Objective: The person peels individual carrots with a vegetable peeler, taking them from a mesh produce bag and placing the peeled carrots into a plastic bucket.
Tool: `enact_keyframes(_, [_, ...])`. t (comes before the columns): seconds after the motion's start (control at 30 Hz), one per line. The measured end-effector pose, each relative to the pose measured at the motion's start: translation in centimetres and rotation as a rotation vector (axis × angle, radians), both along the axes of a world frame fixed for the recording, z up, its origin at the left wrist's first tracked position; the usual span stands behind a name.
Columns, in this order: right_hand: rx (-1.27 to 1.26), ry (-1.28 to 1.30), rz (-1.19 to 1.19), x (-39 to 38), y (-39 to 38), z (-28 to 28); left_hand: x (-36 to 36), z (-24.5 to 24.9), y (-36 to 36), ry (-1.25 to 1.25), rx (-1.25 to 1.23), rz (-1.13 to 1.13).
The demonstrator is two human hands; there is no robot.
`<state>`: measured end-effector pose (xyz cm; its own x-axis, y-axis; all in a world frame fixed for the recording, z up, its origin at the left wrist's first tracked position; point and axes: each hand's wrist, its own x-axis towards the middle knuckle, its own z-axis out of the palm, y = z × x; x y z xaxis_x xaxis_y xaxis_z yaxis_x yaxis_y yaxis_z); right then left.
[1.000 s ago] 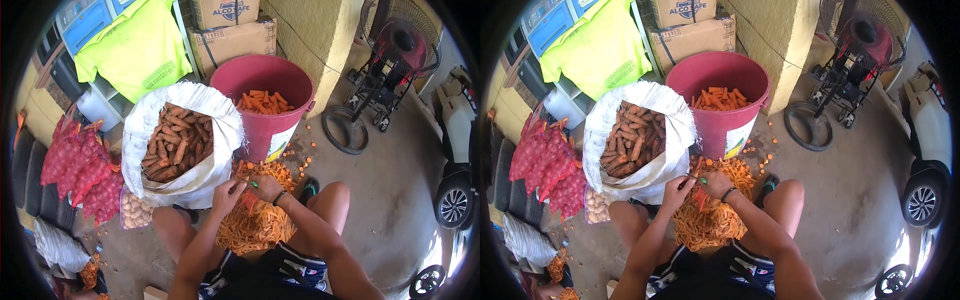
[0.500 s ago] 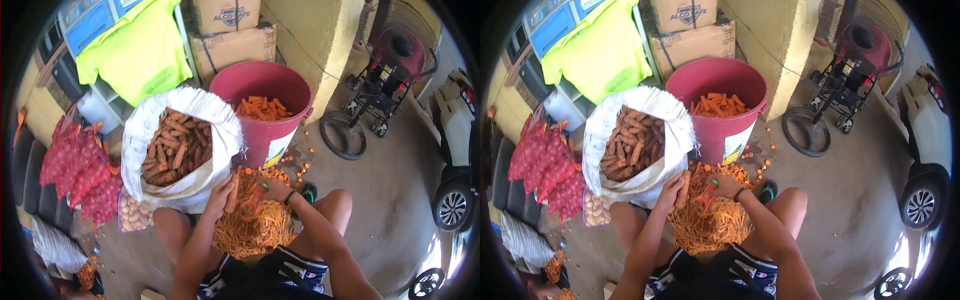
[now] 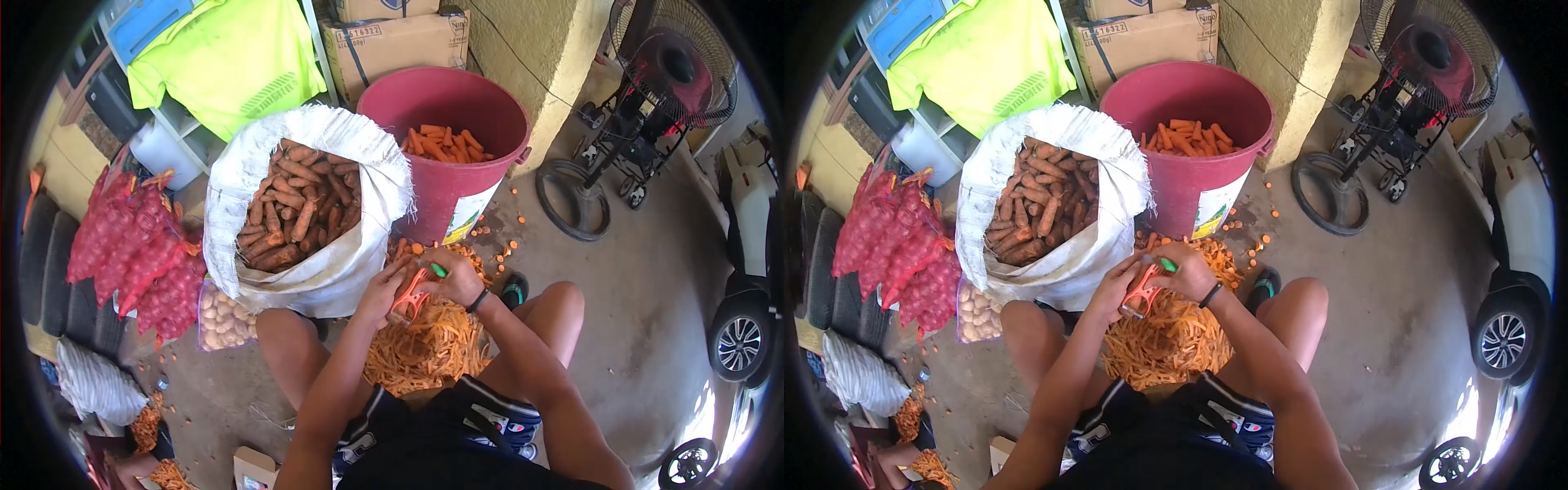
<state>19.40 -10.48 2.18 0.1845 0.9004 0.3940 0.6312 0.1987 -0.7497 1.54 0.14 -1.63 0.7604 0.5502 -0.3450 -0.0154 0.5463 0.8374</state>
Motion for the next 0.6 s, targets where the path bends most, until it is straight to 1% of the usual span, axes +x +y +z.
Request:
enact_keyframes(0.03, [0.024,0.009,-0.021,0.5,0.1,-0.2,-0.1,0.3,0.0,0.012,0.013,-0.023])
enact_keyframes(0.07, [-0.004,0.048,-0.1,1.5,0.2,-0.3,-0.2,0.6,0.0,0.024,0.025,-0.048])
enact_keyframes(0.13, [-0.065,0.129,-0.264,4.3,0.4,-0.2,-1.1,3.9,-0.9,0.035,-0.011,-0.111])
enact_keyframes(0.17, [-0.036,0.117,-0.323,5.7,0.5,-0.1,-1.6,4.9,-1.1,0.042,-0.031,-0.145])
enact_keyframes(0.2, [-0.004,0.102,-0.384,6.9,0.5,-0.2,-1.6,4.5,-1.0,0.035,-0.032,-0.117])
enact_keyframes(0.23, [-0.066,0.224,-0.423,7.4,0.7,-0.4,-1.5,3.6,-0.7,0.023,-0.03,-0.088])
enact_keyframes(0.27, [-0.061,0.201,-0.351,6.9,0.4,-0.9,-1.5,2.8,-0.3,0.01,-0.028,-0.057])
enact_keyframes(0.3, [-0.056,0.173,-0.274,5.2,-0.1,-0.7,-1.6,2.3,0.2,-0.013,-0.1,-0.059])
enact_keyframes(0.33, [-0.052,0.143,-0.192,3.4,-0.3,-0.3,-1.2,2.6,0.2,-0.04,-0.124,-0.01])
enact_keyframes(0.4, [0.039,0.044,-0.047,-0.2,-0.6,0.0,-0.4,3.0,-0.4,-0.086,-0.179,0.093])
enact_keyframes(0.43, [0.083,0.003,0.025,-1.3,-0.8,0.1,-0.5,2.9,-0.4,-0.086,-0.162,0.077])
enact_keyframes(0.53, [-0.018,0.0,-0.05,0.2,-0.5,0.9,-0.7,2.8,-0.8,-0.132,-0.145,0.035])
enact_keyframes(0.6, [-0.05,0.064,-0.205,2.8,0.1,0.3,-1.2,3.6,-0.9,0.002,-0.105,-0.037])
